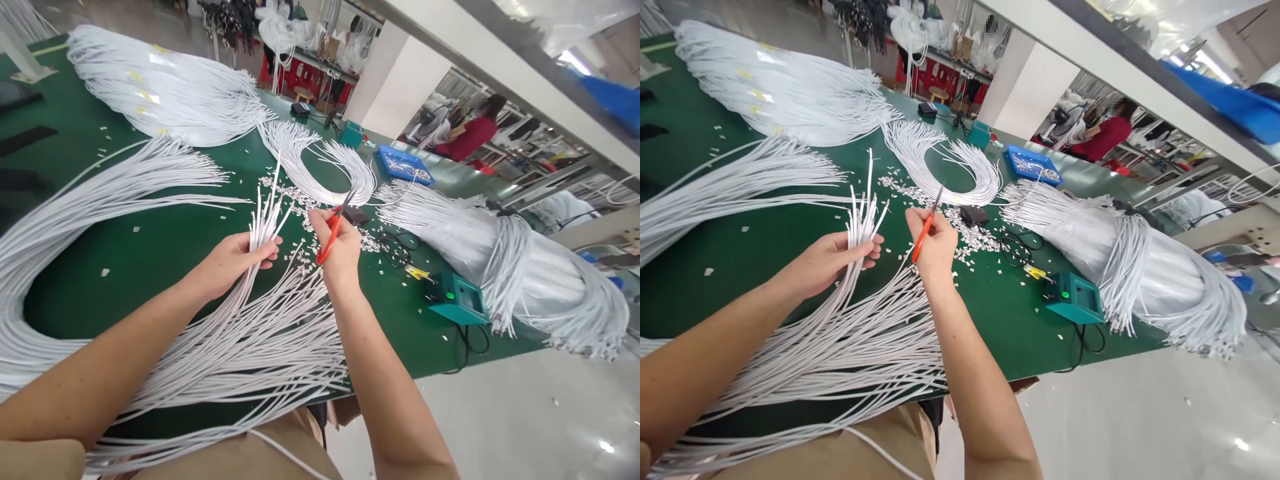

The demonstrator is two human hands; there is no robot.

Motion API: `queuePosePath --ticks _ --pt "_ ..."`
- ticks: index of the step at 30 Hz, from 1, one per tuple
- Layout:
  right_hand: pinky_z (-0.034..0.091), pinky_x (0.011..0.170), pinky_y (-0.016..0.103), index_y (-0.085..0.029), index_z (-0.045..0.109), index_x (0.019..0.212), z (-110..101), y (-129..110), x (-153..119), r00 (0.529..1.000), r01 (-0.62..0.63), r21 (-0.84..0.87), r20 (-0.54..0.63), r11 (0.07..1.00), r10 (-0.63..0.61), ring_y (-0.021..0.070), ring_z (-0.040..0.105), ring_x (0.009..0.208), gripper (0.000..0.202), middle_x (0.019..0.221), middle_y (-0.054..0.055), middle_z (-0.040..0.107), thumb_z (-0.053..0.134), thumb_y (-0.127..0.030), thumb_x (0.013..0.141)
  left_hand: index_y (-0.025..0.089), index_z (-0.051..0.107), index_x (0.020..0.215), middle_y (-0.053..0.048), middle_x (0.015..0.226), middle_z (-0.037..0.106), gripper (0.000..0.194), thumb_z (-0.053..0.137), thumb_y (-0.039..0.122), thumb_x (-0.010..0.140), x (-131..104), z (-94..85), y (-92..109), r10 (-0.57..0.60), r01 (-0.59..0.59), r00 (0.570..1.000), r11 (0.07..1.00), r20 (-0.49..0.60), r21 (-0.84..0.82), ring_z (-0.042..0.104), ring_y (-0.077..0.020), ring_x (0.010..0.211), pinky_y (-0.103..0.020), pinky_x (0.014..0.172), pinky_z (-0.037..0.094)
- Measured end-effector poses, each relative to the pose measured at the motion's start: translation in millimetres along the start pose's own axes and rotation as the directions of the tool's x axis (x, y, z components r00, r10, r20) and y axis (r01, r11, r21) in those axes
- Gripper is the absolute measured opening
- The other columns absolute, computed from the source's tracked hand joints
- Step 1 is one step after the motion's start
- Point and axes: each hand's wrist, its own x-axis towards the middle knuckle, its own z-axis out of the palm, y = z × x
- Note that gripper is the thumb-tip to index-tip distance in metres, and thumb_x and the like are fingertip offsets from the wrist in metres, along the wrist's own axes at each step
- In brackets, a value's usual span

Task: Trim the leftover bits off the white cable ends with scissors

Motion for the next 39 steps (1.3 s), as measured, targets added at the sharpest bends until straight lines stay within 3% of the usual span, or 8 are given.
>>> queuePosePath --ticks 6,11,15,22,27,32,35,39 --pt "0.047 0.075 0.03 -0.019 0.071 0.074 14.1 -13.0 13.2 0.978 0.153 -0.192 0.17 0.97 -0.12 0.0154 0.059 0.077 0.022 0.086 0.002 0.069 0.072 -0.04 0.068 0.017 0.072 0.102 -0.005 0.093 0.068 0.041 0.072 0.049 0.076 -1.1 1.4 -0.6 0.005 -0.005 1.0 1.0 0.008 0.028 0.061 -0.0171 0.085 -0.033 0.084 0.051" --pt "0.04 0.062 0.028 -0.018 0.065 0.064 17.7 -15.4 6.9 0.983 -0.063 -0.156 0.161 0.986 0.088 0.0114 0.046 0.059 0.023 0.062 -0.003 0.057 0.076 -0.039 0.061 0.017 0.068 0.087 -0.003 0.084 0.067 0.033 0.072 0.048 0.076 2.1 -1.3 1.0 0.11 -0.109 0.989 0.994 -0.103 0.015 0.061 -0.0163 0.081 -0.03 0.079 0.048" --pt "0.038 0.06 0.028 -0.018 0.064 0.06 21.7 -11.6 -4.1 0.951 -0.211 -0.069 0.218 0.975 0.221 0.0108 0.044 0.058 0.025 0.061 -0.003 0.057 0.078 -0.039 0.06 0.018 0.065 0.084 -0.003 0.087 0.069 0.034 0.081 0.042 0.067 3.9 -3.2 2.1 0.149 -0.142 0.979 0.988 -0.139 0.055 0.063 -0.0183 0.085 -0.032 0.081 0.047" --pt "0.04 0.067 0.028 -0.019 0.065 0.062 23.1 -0.8 -9.7 0.91 -0.315 0.142 0.327 0.939 0.256 0.0103 0.046 0.061 0.025 0.064 -0.004 0.057 0.082 -0.036 0.057 0.018 0.066 0.078 0.001 0.077 0.064 0.029 0.078 0.043 0.07 -1.5 -3.2 9.0 0.184 -0.162 0.976 0.97 -0.114 0.18 0.058 -0.0152 0.074 -0.03 0.076 0.045" --pt "0.039 0.065 0.028 -0.018 0.061 0.062 16.8 0.6 -13.4 0.871 -0.337 0.169 0.43 0.926 0.238 0.0104 0.045 0.061 0.03 0.063 -0.004 0.053 0.081 -0.042 0.062 0.017 0.067 0.076 0.0 0.075 0.065 0.026 0.081 0.038 0.067 -2.6 -3.1 12.8 0.152 -0.149 0.987 0.985 -0.042 0.082 0.059 -0.0155 0.076 -0.031 0.079 0.045" --pt "0.038 0.066 0.029 -0.019 0.066 0.072 -0.6 5.3 -11.5 0.92 -0.011 -0.248 0.378 0.969 0.107 0.013 0.049 0.067 0.029 0.072 -0.001 0.059 0.069 -0.048 0.075 0.019 0.071 0.092 0.001 0.076 0.067 0.031 0.081 0.035 0.067 -3.2 -1.7 12.3 0.138 -0.135 0.984 0.99 -0.113 0.038 0.062 -0.0151 0.075 -0.033 0.083 0.047" --pt "0.034 0.062 0.028 -0.019 0.067 0.074 -6.5 9.0 -9.5 0.918 0.226 -0.552 0.396 0.802 0.014 0.0135 0.049 0.067 0.023 0.078 0.002 0.061 0.069 -0.041 0.077 0.019 0.073 0.098 -0.001 0.083 0.07 0.036 0.08 0.038 0.068 -2.5 -1.2 9.9 0.153 -0.144 0.98 0.986 -0.124 0.079 0.063 -0.0164 0.081 -0.034 0.088 0.046" --pt "0.028 0.057 0.027 -0.018 0.062 0.065 -5.5 10.0 -7.9 0.893 0.364 -0.696 0.449 0.619 -0.02 0.0119 0.045 0.062 0.025 0.072 0.001 0.057 0.067 -0.037 0.081 0.018 0.074 0.099 -0.005 0.094 0.073 0.038 0.08 0.039 0.068 -1.8 -1.2 8.7 0.162 -0.148 0.978 0.983 -0.131 0.108 0.065 -0.0202 0.089 -0.036 0.09 0.048"
